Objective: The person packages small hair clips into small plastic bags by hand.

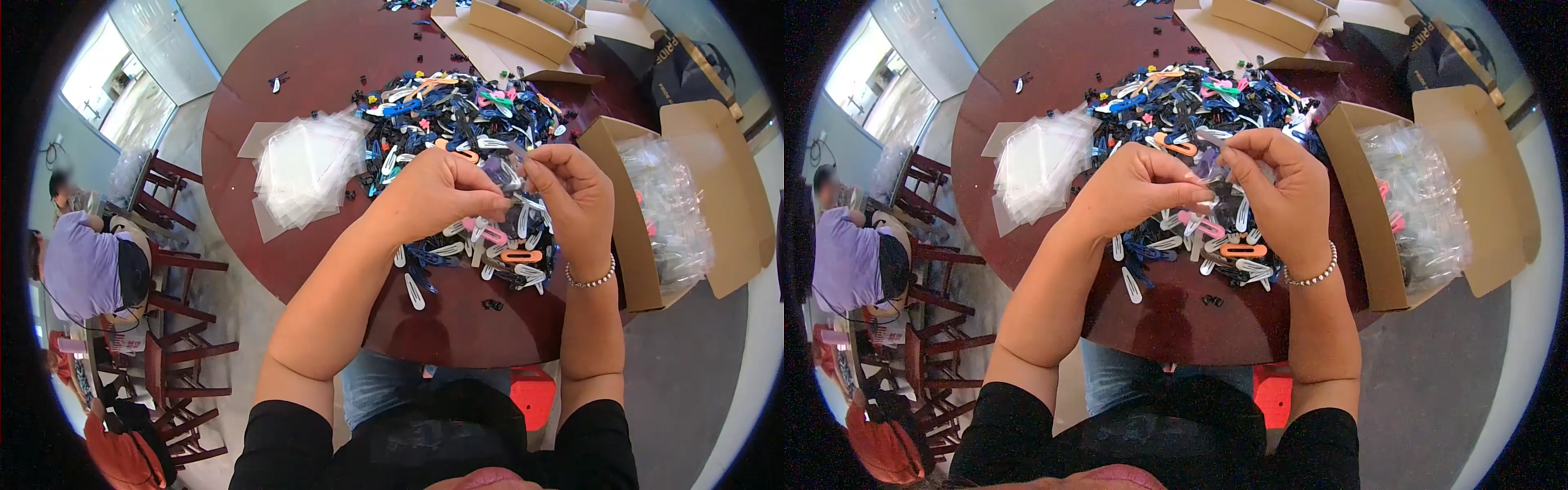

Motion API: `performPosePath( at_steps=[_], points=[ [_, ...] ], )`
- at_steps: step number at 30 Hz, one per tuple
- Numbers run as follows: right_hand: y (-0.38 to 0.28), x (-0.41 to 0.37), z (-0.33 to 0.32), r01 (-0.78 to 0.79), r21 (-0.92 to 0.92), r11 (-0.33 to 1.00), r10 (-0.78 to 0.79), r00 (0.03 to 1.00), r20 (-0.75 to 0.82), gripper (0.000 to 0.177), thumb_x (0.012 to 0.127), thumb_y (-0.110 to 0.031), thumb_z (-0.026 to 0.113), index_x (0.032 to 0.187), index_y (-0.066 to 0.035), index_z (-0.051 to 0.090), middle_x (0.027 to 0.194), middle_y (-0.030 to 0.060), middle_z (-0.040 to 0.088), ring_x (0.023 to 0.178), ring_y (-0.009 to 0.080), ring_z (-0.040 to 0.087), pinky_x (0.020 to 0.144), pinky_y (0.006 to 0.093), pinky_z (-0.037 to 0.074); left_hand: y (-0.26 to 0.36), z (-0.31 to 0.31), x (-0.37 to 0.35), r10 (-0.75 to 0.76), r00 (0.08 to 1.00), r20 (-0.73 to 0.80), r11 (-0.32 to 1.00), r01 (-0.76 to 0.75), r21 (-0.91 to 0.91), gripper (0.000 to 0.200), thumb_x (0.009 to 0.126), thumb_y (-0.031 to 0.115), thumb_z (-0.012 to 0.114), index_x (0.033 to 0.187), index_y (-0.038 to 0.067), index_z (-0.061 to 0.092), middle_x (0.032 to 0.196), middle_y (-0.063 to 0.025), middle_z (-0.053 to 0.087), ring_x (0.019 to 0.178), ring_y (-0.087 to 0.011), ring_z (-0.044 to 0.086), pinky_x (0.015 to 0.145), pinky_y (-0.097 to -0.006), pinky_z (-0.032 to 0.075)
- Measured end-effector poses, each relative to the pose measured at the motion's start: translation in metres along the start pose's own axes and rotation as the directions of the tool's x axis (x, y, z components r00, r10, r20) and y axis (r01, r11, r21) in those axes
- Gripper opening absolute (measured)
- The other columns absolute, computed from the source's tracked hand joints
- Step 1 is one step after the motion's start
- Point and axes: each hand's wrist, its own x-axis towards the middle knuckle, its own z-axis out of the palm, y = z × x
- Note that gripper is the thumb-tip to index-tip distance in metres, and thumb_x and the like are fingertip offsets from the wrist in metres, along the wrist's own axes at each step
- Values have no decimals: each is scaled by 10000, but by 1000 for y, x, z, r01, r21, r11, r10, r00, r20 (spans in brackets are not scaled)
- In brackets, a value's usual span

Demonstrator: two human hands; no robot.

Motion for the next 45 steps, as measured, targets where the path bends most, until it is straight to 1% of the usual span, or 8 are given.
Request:
performPosePath(
  at_steps=[8,10,16,21,26,30,36,45],
  points=[
    [-5,2,8,114,84,990,-98,978,-183,89,843,-18,665,930,3,657,895,33,651,805,98,591,705,225,467,-4,-1,2,73,995,-71,997,-74,1,105,772,93,745,800,-8,737,681,-14,637,578,-61,549,521,-217,413],
    [-6,6,1,465,-461,756,-562,822,-93,148,797,-34,698,939,-10,665,910,82,654,812,198,610,710,284,474,-3,1,2,58,994,-89,998,-57,17,104,773,95,746,800,-5,737,673,-13,631,574,-61,544,519,-217,409],
    [-22,-6,9,355,-650,672,-317,931,180,155,728,-7,722,860,-7,640,902,110,646,794,242,598,708,312,482,-6,4,2,99,989,-113,991,-87,100,84,787,78,723,832,8,737,666,-4,640,599,-47,548,555,-207,425],
    [-11,-4,10,480,-490,727,-458,872,175,123,743,15,708,834,5,625,866,102,649,801,208,636,669,295,497,-5,3,1,82,996,20,986,-84,148,98,819,68,689,887,13,733,697,26,638,651,-22,537,580,-195,427],
    [-19,-10,14,414,-377,828,-348,908,233,127,753,22,702,860,13,634,840,112,655,741,202,646,651,283,504,-12,2,2,48,994,99,965,-72,251,128,835,77,669,930,4,715,756,43,643,697,-12,521,605,-195,433],
    [-30,-14,10,322,-481,815,-191,934,301,139,782,6,687,917,15,656,852,116,671,723,193,654,638,278,505,-23,4,7,135,980,146,980,-154,123,179,829,161,684,957,38,712,689,-14,633,639,-51,513,616,-238,449],
    [-30,-17,0,274,-492,826,-96,929,357,151,830,-18,646,978,14,652,841,130,670,703,231,658,638,292,508,-9,6,4,-4,981,192,997,-9,70,175,807,78,687,968,9,696,807,-15,686,747,-54,599,690,-227,492],
    [-30,-22,4,369,-452,812,-119,863,491,90,869,-51,596,953,-28,619,778,143,638,690,317,632,587,344,490,-6,-3,-1,-32,904,427,988,93,-122,408,762,-3,723,1151,-4,601,1019,-35,663,916,-87,605,825,-249,498]
  ],
)
